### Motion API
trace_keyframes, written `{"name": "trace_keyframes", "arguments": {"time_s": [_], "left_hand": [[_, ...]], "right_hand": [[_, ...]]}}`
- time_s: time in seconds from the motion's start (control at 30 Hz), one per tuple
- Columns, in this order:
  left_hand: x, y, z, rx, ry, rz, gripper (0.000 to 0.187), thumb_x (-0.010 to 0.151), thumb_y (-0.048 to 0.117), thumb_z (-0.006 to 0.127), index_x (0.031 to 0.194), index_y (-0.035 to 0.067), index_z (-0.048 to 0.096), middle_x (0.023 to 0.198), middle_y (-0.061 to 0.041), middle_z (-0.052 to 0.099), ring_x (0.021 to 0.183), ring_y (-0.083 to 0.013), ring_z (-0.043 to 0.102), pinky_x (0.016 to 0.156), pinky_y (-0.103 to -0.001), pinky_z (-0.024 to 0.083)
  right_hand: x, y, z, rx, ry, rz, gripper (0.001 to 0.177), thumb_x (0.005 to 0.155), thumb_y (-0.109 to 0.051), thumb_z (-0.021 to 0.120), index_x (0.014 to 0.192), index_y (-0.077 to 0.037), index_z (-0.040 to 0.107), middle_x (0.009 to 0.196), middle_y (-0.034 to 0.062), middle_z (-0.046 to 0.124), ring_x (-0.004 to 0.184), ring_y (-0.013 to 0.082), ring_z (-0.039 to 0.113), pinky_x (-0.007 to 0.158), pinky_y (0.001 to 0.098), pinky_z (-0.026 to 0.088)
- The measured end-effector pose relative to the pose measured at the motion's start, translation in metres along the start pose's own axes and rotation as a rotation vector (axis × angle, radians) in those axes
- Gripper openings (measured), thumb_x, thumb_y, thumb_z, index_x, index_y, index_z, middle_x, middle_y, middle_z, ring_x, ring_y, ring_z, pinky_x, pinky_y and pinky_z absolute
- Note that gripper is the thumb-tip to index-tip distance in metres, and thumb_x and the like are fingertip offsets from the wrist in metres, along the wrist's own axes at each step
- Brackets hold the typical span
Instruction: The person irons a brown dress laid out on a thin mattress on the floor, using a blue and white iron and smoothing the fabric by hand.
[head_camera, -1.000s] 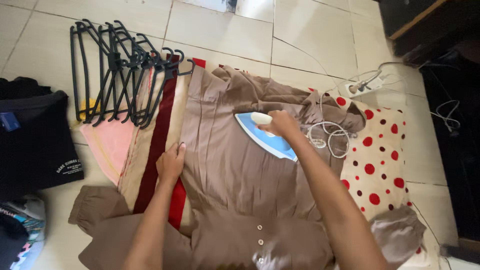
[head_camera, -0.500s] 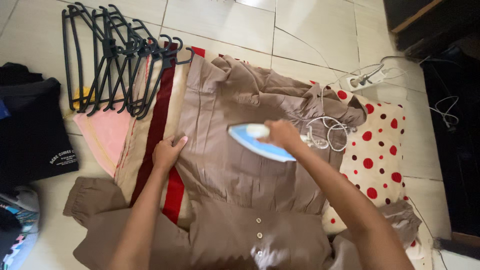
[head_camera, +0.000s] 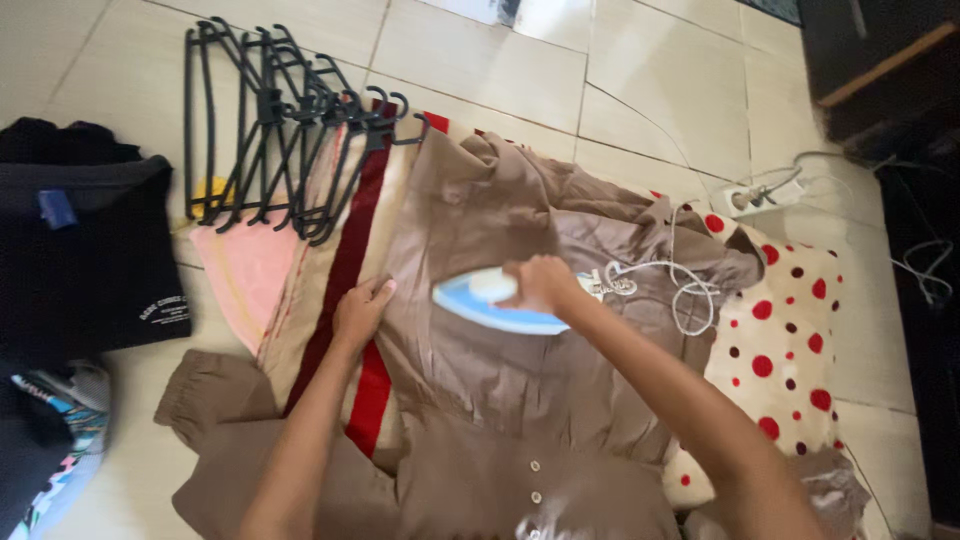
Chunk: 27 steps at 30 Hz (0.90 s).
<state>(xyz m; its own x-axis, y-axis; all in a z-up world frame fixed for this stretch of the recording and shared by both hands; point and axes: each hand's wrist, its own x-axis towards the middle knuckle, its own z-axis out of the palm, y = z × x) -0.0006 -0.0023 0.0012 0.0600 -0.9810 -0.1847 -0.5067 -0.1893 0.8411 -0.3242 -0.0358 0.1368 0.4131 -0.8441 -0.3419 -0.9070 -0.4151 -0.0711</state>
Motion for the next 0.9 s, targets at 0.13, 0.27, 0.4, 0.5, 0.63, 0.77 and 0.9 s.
{"name": "trace_keyframes", "arguments": {"time_s": [0.13,0.27,0.4,0.5,0.63,0.77,0.9], "left_hand": [[-0.003,0.006,-0.002,0.037,-0.057,-0.123,0.055,0.095,0.055,0.055,0.128,0.014,0.071,0.111,-0.021,0.075,0.107,-0.0401,0.07,0.09,-0.048,0.053],[-0.001,0.001,0.0,-0.074,-0.018,-0.064,0.054,0.095,0.055,0.054,0.127,0.014,0.069,0.113,-0.018,0.074,0.106,-0.0392,0.069,0.088,-0.048,0.051],[0.002,-0.007,0.004,-0.065,0.005,-0.059,0.054,0.097,0.054,0.051,0.126,0.012,0.07,0.108,-0.02,0.074,0.104,-0.0406,0.068,0.087,-0.048,0.051],[0.003,-0.01,0.008,-0.026,0.01,-0.093,0.05,0.097,0.05,0.052,0.12,0.009,0.069,0.104,-0.02,0.074,0.1,-0.0404,0.069,0.086,-0.049,0.051],[0.003,-0.016,0.011,-0.148,0.056,-0.063,0.045,0.096,0.046,0.058,0.113,0.006,0.065,0.101,-0.021,0.075,0.097,-0.0393,0.072,0.085,-0.047,0.053],[0.007,-0.025,0.016,-0.148,0.085,-0.009,0.042,0.098,0.044,0.056,0.115,0.006,0.063,0.103,-0.022,0.074,0.099,-0.0411,0.071,0.086,-0.048,0.052],[0.011,-0.03,0.02,-0.131,0.11,-0.034,0.041,0.098,0.043,0.056,0.113,0.005,0.063,0.102,-0.022,0.075,0.099,-0.0416,0.07,0.085,-0.049,0.052]], "right_hand": [[0.044,-0.001,-0.018,0.149,0.166,0.244,0.078,0.07,-0.077,0.074,0.112,-0.012,0.075,0.095,0.02,0.076,0.089,0.0386,0.074,0.082,0.0497,0.058],[0.05,-0.004,-0.02,0.142,0.08,0.266,0.075,0.065,-0.074,0.076,0.111,-0.014,0.076,0.096,0.017,0.077,0.089,0.0366,0.075,0.08,0.0493,0.059],[0.017,-0.022,0.0,-0.064,-0.026,-0.182,0.071,0.072,-0.074,0.073,0.113,-0.016,0.076,0.093,0.0179,0.076,0.088,0.0399,0.073,0.082,0.0493,0.058],[0.03,-0.024,-0.004,0.053,-0.084,-0.027,0.083,0.073,-0.08,0.066,0.124,-0.015,0.068,0.094,0.0131,0.076,0.079,0.0299,0.078,0.067,0.0444,0.063],[0.061,-0.019,-0.02,0.127,0.203,0.249,0.073,0.069,-0.075,0.076,0.107,-0.013,0.078,0.093,0.0187,0.076,0.09,0.0384,0.073,0.081,0.0506,0.057],[0.065,-0.021,-0.016,0.168,0.1,0.229,0.075,0.066,-0.072,0.076,0.11,-0.012,0.077,0.097,0.0183,0.076,0.092,0.0381,0.074,0.081,0.0508,0.058],[0.047,-0.039,-0.009,0.022,0.065,-0.09,0.075,0.066,-0.074,0.078,0.112,-0.014,0.077,0.093,0.0227,0.074,0.094,0.042,0.071,0.086,0.0511,0.056]]}}
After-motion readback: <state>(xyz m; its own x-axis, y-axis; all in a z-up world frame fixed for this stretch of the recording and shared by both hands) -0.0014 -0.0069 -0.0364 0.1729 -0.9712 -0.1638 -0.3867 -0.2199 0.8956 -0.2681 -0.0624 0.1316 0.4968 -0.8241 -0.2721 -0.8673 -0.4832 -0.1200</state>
